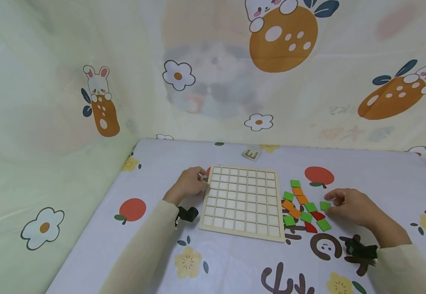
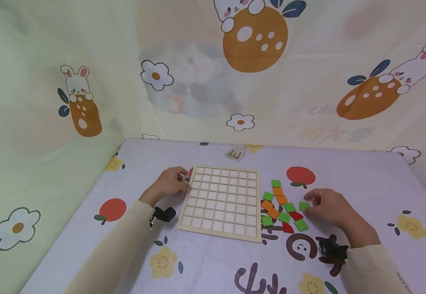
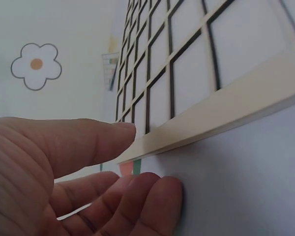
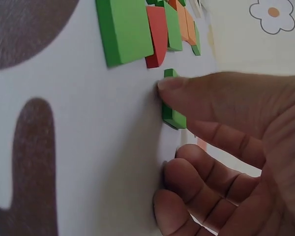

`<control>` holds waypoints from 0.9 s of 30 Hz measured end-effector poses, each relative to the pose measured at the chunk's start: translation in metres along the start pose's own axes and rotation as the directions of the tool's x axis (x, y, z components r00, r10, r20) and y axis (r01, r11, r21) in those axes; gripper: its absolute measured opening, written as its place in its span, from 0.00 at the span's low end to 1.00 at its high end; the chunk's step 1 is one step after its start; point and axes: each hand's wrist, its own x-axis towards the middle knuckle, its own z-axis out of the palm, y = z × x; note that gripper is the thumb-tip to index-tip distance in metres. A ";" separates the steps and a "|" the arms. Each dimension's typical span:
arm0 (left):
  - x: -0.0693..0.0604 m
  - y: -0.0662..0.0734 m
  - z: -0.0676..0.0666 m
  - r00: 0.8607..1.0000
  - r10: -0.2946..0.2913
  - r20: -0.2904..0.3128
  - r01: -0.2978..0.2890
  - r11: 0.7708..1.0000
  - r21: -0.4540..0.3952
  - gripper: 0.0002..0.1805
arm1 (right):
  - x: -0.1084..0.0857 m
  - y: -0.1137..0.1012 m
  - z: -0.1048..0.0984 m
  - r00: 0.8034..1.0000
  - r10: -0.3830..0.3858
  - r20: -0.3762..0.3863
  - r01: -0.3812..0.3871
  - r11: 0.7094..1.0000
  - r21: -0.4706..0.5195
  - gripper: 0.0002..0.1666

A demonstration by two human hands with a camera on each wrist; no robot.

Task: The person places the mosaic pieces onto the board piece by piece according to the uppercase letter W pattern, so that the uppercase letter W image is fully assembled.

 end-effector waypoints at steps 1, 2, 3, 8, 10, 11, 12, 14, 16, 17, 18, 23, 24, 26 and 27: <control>-0.001 0.000 0.001 1.000 -0.008 0.005 0.008 1.000 -0.009 0.27 | 0.000 0.000 0.001 1.000 0.000 -0.004 0.000 1.000 -0.002 0.24; -0.001 -0.001 0.003 1.000 -0.012 0.006 0.012 1.000 -0.014 0.27 | 0.000 0.000 0.001 1.000 -0.001 -0.008 0.001 1.000 -0.004 0.23; -0.002 -0.001 0.004 1.000 -0.012 0.004 0.012 1.000 -0.019 0.27 | 0.000 0.000 0.002 1.000 -0.004 -0.014 0.003 1.000 -0.008 0.22; -0.009 0.000 0.009 1.000 -0.015 -0.017 0.015 1.000 -0.007 0.25 | 0.001 0.001 0.004 1.000 -0.014 -0.027 0.013 1.000 -0.023 0.18; -0.012 0.002 0.011 1.000 -0.014 -0.017 0.014 1.000 0.001 0.24 | 0.001 0.000 0.005 0.999 -0.011 -0.034 0.010 1.000 -0.025 0.17; -0.013 0.003 0.012 1.000 -0.014 -0.014 0.014 1.000 -0.002 0.23 | 0.000 -0.001 0.006 0.999 -0.011 -0.043 0.010 1.000 -0.024 0.17; -0.015 0.003 0.013 1.000 -0.011 -0.013 0.011 1.000 -0.001 0.23 | 0.001 -0.002 0.006 0.999 -0.009 -0.052 0.008 1.000 -0.021 0.17; -0.016 0.004 0.014 1.000 -0.008 -0.013 0.008 1.000 -0.002 0.23 | 0.000 -0.004 0.008 0.997 -0.005 -0.077 0.005 1.000 -0.010 0.15; -0.017 0.004 0.015 1.000 -0.003 -0.016 0.003 1.000 -0.005 0.22 | 0.000 -0.006 0.010 0.995 -0.001 -0.099 0.002 1.000 0.007 0.15; -0.017 0.004 0.016 1.000 -0.003 -0.018 0.003 1.000 -0.008 0.22 | 0.000 -0.007 0.011 0.994 0.000 -0.107 0.002 1.000 0.017 0.14; -0.017 0.004 0.016 1.000 -0.003 -0.021 0.002 1.000 -0.008 0.22 | 0.000 -0.007 0.012 0.994 0.003 -0.112 0.001 0.999 0.033 0.14; -0.017 0.002 0.018 0.999 0.003 -0.034 -0.003 1.000 -0.016 0.21 | 0.002 -0.008 0.015 0.994 0.015 -0.107 -0.001 0.991 0.130 0.14; -0.017 0.002 0.018 0.999 0.003 -0.035 -0.004 1.000 -0.023 0.21 | 0.003 -0.008 0.016 0.994 0.019 -0.105 -0.003 0.987 0.160 0.15; -0.017 0.000 0.018 0.999 0.009 -0.035 -0.010 0.999 -0.045 0.21 | 0.004 -0.008 0.016 0.995 0.029 -0.096 -0.006 0.972 0.235 0.17; -0.017 -0.001 0.018 0.999 0.009 -0.035 -0.012 0.998 -0.059 0.21 | 0.004 -0.008 0.015 0.995 0.033 -0.091 -0.007 0.963 0.271 0.19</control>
